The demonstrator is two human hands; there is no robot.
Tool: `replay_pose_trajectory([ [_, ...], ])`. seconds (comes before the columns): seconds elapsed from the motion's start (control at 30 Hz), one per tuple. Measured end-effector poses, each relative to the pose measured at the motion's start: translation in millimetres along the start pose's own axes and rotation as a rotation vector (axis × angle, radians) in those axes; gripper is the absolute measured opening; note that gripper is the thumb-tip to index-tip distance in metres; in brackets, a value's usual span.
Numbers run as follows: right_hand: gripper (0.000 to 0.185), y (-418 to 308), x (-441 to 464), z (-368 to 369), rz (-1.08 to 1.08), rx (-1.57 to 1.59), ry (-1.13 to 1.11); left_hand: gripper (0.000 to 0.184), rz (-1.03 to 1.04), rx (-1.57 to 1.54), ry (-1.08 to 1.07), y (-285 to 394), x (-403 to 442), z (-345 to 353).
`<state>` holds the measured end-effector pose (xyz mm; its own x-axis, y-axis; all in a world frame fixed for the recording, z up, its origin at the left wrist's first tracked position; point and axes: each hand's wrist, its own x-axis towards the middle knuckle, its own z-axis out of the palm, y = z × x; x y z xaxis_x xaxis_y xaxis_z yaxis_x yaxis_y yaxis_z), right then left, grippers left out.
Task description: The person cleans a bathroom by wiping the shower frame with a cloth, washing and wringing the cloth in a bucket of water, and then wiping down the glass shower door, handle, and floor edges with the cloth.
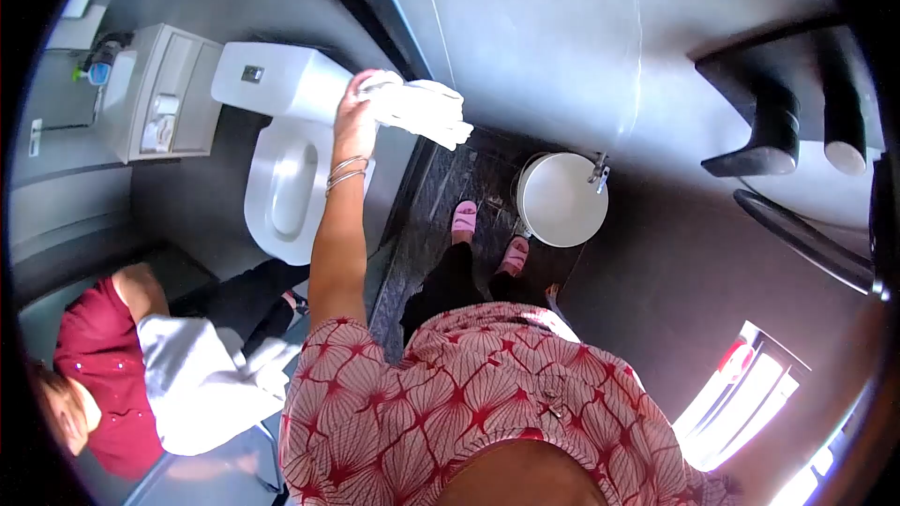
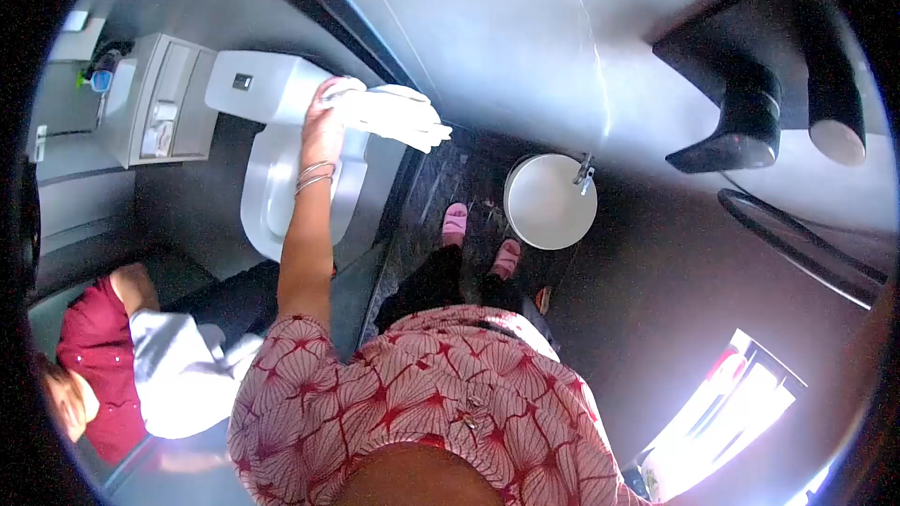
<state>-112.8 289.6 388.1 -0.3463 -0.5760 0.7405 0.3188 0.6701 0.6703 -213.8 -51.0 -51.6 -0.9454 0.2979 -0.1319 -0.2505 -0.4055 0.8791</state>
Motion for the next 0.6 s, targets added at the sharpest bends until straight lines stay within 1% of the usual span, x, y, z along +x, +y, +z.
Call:
replay_pose_trajectory([
  [0.03,0.064,0.2,1.7,-0.2,0.003,0.000,0.003,0.036,-0.026,-0.070,0.111,12.2,-9.1,1.7],
  [0.07,0.064,-0.4,3.9,-0.2,0.006,-0.003,0.009,0.037,0.051,-0.256,-0.060,24.9,-24.0,-1.1],
  [0.1,0.064,0.1,6.5,-1.5,0.010,-0.005,0.014,0.037,0.061,-0.253,-0.052,31.0,-32.0,-4.6],
  [0.17,0.064,0.9,11.3,-2.3,0.009,-0.014,0.023,0.036,0.144,-0.397,-0.104,39.3,-43.5,-8.0],
  [0.23,0.065,2.1,15.4,-3.1,0.009,-0.019,0.030,0.039,0.178,-0.462,-0.090,47.1,-51.7,-7.9],
  [0.3,0.065,3.9,21.1,-3.0,0.005,-0.032,0.038,0.044,0.203,-0.482,0.037,61.2,-56.9,-10.8],
  [0.33,0.065,4.7,21.6,-3.0,0.007,-0.037,0.035,0.048,0.214,-0.571,0.008,72.4,-60.0,-15.5],
  [0.37,0.065,6.1,23.1,-1.9,0.007,-0.042,0.033,0.048,0.164,-0.712,-0.116,88.0,-73.0,-12.1],
  [0.43,0.065,8.1,28.8,-1.2,0.000,-0.053,0.046,0.052,0.084,-0.529,0.273,71.2,-87.7,-24.7],
  [0.5,0.065,13.3,37.4,-1.5,-0.001,-0.081,0.062,0.058,0.047,-0.591,0.140,12.8,-84.5,-44.0],
  [0.57,0.065,13.3,41.1,1.2,-0.010,-0.099,0.066,0.061,-0.150,-0.987,-0.250,-38.3,-79.1,-68.2],
  [0.6,0.065,13.1,41.5,2.4,-0.011,-0.102,0.063,0.057,-0.184,-0.958,-0.044,-40.5,-82.1,-52.0],
])
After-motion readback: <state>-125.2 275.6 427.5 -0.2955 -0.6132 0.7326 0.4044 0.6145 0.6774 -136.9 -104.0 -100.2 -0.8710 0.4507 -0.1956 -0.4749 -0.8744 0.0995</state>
